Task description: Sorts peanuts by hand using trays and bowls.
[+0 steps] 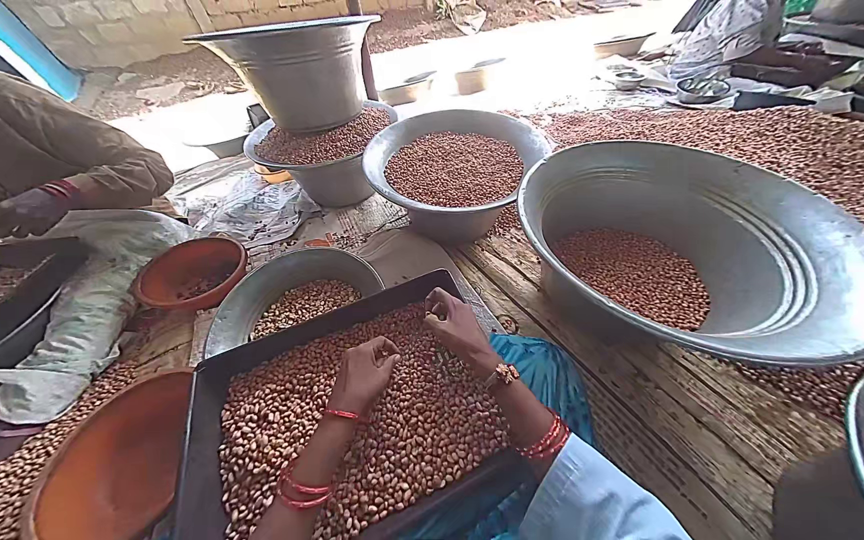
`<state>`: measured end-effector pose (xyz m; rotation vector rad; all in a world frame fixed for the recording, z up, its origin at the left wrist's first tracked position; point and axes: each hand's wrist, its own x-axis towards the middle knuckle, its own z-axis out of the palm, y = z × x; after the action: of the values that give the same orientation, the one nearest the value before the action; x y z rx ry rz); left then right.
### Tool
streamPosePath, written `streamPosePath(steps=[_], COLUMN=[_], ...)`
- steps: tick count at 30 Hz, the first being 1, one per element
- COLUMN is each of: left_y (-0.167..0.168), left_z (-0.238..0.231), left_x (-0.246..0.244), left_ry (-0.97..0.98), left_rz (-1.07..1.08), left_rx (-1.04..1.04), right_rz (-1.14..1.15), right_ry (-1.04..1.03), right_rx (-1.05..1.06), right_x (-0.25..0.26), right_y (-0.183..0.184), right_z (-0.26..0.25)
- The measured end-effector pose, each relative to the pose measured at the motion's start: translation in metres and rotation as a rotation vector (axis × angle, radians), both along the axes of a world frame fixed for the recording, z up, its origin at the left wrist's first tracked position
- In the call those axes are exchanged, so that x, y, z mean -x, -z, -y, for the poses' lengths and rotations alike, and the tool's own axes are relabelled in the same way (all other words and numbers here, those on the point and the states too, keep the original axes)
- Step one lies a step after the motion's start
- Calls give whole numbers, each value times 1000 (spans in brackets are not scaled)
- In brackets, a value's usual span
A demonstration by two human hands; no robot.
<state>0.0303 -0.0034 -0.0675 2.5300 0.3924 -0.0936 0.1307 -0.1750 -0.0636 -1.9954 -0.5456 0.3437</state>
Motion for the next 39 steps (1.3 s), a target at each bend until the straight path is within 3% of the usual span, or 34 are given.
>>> streamPosePath(steps=[2, 4, 6, 8, 10, 12, 16, 24, 27, 30, 32, 39], left_y=[1, -3, -6, -4, 4, 12, 5, 8, 12, 14, 10, 9], left_z=[-15, -10, 12, 30, 28, 10, -28, 15, 12, -12, -24, 1], left_x=[5, 13, 22, 27, 27, 24, 25, 45, 44, 44, 46, 45], left_ry=[-33, -15, 72, 167, 153, 27, -190, 152, 146, 15, -51, 101], left_rz=[95, 124, 3, -203, -314, -209, -21, 10, -12, 122, 191, 39], left_rx=[259, 496, 720, 808, 750, 625, 163, -94, -31, 368, 501, -157], right_rz=[-79, -80, 5, 104, 171, 209, 230, 152, 44, -131, -209, 37], right_ry=[26, -33, -107, -163, -196, -203, -206, -227, -206, -139, -126, -186], right_rx=[-61, 70, 277, 466, 590, 634, 660, 706, 473, 102, 33, 551], right_x=[0, 3, 6, 11, 14, 15, 16, 16, 19, 28, 34, 57], right_y=[-7, -15, -14, -8, 0, 4, 7, 3, 3, 5, 4, -9], right_z=[8, 10, 6, 0, -5, -7, -6, -8, 0, 16, 26, 41])
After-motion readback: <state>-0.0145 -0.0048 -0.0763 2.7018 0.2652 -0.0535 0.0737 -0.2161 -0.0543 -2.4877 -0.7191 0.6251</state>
